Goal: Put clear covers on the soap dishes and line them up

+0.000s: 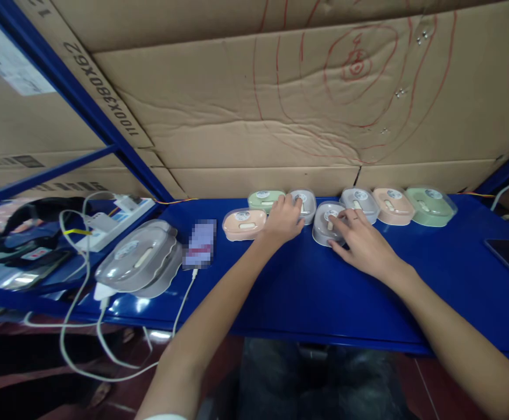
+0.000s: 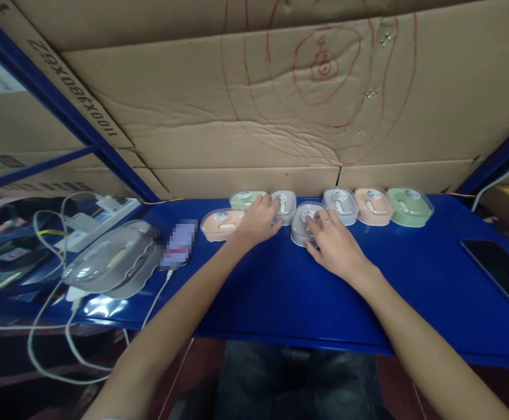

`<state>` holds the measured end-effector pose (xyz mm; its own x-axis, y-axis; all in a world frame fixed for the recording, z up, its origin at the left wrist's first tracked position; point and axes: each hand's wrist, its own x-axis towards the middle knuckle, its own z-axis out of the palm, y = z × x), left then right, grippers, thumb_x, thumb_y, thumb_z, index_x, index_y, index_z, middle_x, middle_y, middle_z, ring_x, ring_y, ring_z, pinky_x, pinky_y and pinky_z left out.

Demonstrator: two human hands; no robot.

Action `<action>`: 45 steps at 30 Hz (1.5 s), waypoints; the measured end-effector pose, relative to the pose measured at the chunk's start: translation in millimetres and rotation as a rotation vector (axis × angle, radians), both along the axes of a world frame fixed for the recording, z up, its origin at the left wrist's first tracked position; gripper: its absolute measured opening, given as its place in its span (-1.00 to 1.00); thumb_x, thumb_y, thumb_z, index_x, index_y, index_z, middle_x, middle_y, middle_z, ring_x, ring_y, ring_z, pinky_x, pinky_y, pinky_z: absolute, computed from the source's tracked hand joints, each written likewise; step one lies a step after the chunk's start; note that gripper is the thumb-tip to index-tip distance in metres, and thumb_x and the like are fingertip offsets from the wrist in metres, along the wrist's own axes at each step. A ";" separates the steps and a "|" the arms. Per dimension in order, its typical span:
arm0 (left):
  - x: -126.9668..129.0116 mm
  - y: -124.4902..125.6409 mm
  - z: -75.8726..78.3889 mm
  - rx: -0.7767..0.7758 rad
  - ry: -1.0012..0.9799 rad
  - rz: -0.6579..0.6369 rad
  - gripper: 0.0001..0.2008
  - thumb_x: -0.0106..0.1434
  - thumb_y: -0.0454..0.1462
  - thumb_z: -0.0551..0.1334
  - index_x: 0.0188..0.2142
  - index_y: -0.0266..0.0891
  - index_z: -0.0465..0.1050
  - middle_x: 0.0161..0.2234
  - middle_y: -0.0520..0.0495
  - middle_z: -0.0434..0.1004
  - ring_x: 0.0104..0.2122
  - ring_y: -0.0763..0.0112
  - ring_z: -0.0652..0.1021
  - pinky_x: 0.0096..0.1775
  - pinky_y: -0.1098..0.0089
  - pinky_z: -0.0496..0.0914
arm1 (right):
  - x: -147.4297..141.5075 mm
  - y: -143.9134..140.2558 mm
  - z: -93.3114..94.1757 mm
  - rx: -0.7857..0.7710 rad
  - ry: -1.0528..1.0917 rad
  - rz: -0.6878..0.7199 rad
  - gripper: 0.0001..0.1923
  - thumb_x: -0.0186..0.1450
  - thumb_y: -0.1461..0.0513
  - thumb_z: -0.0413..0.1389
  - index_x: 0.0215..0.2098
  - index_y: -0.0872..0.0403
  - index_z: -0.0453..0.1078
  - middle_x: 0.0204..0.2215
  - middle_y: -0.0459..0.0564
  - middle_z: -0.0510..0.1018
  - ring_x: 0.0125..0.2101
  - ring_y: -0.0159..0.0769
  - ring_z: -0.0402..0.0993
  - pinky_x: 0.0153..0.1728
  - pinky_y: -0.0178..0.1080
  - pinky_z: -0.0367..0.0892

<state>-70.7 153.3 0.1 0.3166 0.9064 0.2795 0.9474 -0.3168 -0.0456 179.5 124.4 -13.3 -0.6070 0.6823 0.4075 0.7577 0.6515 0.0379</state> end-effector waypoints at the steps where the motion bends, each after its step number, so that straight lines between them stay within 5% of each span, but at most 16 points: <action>1: 0.2 -1.9 0.9 0.001 0.011 0.013 -0.47 0.52 -0.20 0.24 0.38 -0.45 0.38 0.23 -0.55 0.51 0.26 -0.29 0.49 0.28 -0.12 0.40 | -0.3 1.6 -2.1 0.012 0.000 -0.011 -0.43 0.55 0.11 0.07 0.42 0.23 0.42 0.19 0.40 0.48 0.27 0.33 0.42 0.31 0.29 0.47; 9: -4.6 -11.9 2.4 -0.019 0.043 0.043 -0.39 0.58 -0.18 0.16 0.51 -0.41 0.28 0.35 -0.50 0.46 0.29 -0.27 0.46 0.29 -0.10 0.37 | -3.8 31.1 -22.0 0.032 0.023 -0.059 -0.44 0.57 0.25 0.00 0.46 0.35 0.37 0.37 0.49 0.48 0.40 0.26 0.41 0.53 0.31 0.18; 14: -11.6 -14.9 8.2 -0.032 0.024 0.025 -0.34 0.60 -0.09 0.17 0.55 -0.34 0.22 0.46 -0.42 0.38 0.37 -0.23 0.40 0.37 -0.08 0.31 | -6.3 41.9 -36.8 0.045 0.038 -0.094 -0.38 0.61 0.25 -0.05 0.58 0.27 0.21 0.55 0.39 0.29 0.58 0.25 0.13 0.58 0.36 0.03; 18: -39.0 -25.3 24.1 -0.011 0.003 0.050 -0.28 0.55 -0.04 0.23 0.56 -0.29 0.22 0.52 -0.39 0.30 0.44 -0.23 0.32 0.43 -0.09 0.25 | -5.1 40.5 -39.6 0.092 0.079 -0.063 -0.30 0.62 0.16 0.00 0.63 0.28 0.11 0.63 0.43 0.05 0.64 0.39 -0.11 0.57 0.44 -0.01; 23: -95.0 -42.1 40.8 -0.236 0.095 0.238 -0.22 0.43 -0.01 0.33 0.54 -0.17 0.27 0.47 -0.35 0.36 0.40 -0.35 0.37 0.33 -0.18 0.36 | -6.5 38.1 -40.1 0.054 0.100 -0.022 -0.30 0.62 0.10 -0.01 0.63 0.23 0.13 0.59 0.41 0.18 0.60 0.40 0.01 0.56 0.46 0.03; 28: -123.4 -57.9 33.0 -0.321 0.119 0.238 -0.21 0.37 -0.23 0.34 0.55 0.06 0.24 0.51 -0.21 0.31 0.35 -0.24 0.44 0.25 -0.10 0.43 | -7.3 37.7 -45.3 0.026 0.091 -0.052 -0.25 0.63 0.05 -0.01 0.67 0.22 0.05 0.64 0.38 0.05 0.63 0.41 -0.11 0.57 0.46 -0.01; 33: -111.4 -73.0 21.0 -0.194 0.109 0.199 -0.36 0.47 0.05 0.32 0.46 0.00 0.40 0.29 -0.31 0.49 0.18 -0.31 0.49 0.12 -0.16 0.48 | -8.7 35.4 -43.9 0.026 0.105 -0.010 -0.18 0.63 0.06 0.02 0.72 0.15 -0.11 0.67 0.33 -0.09 0.65 0.39 -0.18 0.57 0.47 -0.01; 37: -96.1 -82.1 10.1 -0.091 0.030 0.105 -0.41 0.53 0.12 0.24 0.40 -0.05 0.46 0.18 -0.35 0.54 0.19 -0.25 0.48 0.21 -0.17 0.44 | -16.9 23.9 -39.2 0.060 0.137 0.080 -0.13 0.64 0.08 0.04 0.74 0.06 -0.26 0.69 0.27 -0.17 0.65 0.35 -0.19 0.57 0.44 0.05; 42: -109.1 -64.1 10.4 0.059 -0.213 0.018 -0.44 0.66 -0.01 -0.01 0.46 -0.16 0.38 0.33 -0.36 0.48 0.29 -0.09 0.48 0.36 -0.11 0.37 | -32.5 1.3 -37.4 0.064 0.158 0.178 -0.10 0.64 0.09 0.05 0.75 0.00 -0.33 0.69 0.26 -0.12 0.65 0.33 -0.16 0.56 0.44 0.11; 45: -125.9 -29.0 19.9 -0.045 -0.302 -0.034 -0.44 0.60 -0.06 0.08 0.49 -0.14 0.36 0.51 -0.28 0.35 0.48 -0.03 0.35 0.48 -0.08 0.23 | -38.8 -5.2 -39.7 0.031 0.143 0.234 -0.11 0.64 0.09 0.06 0.75 0.01 -0.30 0.67 0.27 -0.04 0.65 0.31 -0.13 0.57 0.45 0.10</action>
